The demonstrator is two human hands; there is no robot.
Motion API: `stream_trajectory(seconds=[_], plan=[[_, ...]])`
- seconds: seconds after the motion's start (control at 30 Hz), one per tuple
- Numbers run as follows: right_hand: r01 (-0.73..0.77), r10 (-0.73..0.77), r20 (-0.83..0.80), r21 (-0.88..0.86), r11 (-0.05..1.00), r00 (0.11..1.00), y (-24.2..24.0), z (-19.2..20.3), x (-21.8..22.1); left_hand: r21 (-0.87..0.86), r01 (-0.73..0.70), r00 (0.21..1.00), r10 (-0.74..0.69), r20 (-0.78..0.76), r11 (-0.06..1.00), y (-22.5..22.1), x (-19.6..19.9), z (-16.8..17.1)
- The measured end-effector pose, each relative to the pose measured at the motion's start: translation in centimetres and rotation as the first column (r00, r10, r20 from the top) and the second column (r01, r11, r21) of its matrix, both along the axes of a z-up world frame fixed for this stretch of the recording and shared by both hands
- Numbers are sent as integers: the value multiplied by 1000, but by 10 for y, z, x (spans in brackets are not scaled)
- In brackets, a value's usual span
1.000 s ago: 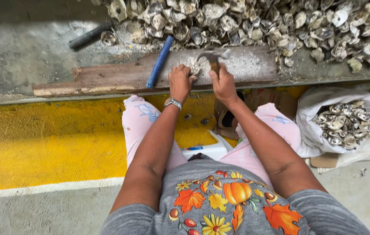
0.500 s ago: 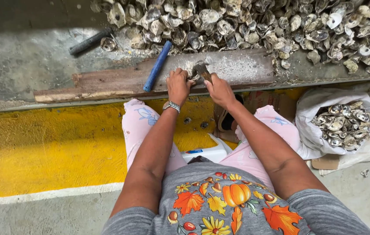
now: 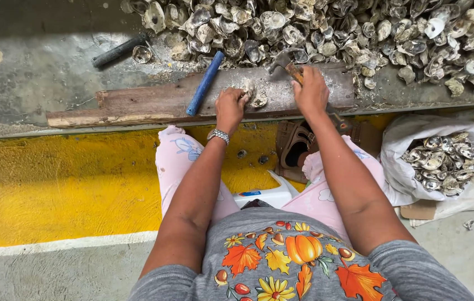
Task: Shucking a pile of oysters using a hammer and a shucking tool.
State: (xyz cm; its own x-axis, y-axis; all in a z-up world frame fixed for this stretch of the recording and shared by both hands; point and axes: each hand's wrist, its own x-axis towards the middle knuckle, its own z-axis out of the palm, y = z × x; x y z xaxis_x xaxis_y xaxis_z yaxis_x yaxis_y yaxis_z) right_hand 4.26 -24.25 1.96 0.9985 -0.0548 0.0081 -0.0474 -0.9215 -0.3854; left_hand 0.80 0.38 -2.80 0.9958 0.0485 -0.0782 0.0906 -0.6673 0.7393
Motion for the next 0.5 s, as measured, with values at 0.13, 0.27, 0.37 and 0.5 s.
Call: stream_trajectory(seconds=[0.13,0.27,0.37,0.5], plan=[[-50,65,79,-182,982,995,-12,-25,10,-99,-57,959,81,270,994,10,-9,36],[-256,292,266,-162,953,919,44,14,-22,182,33,930,-97,354,983,15,-16,49],[-404,402,74,17,915,913,71,25,-33,315,106,923,-212,322,943,15,-17,33],[-408,408,-35,20,913,912,69,13,-33,397,133,922,-260,286,908,16,-18,37]])
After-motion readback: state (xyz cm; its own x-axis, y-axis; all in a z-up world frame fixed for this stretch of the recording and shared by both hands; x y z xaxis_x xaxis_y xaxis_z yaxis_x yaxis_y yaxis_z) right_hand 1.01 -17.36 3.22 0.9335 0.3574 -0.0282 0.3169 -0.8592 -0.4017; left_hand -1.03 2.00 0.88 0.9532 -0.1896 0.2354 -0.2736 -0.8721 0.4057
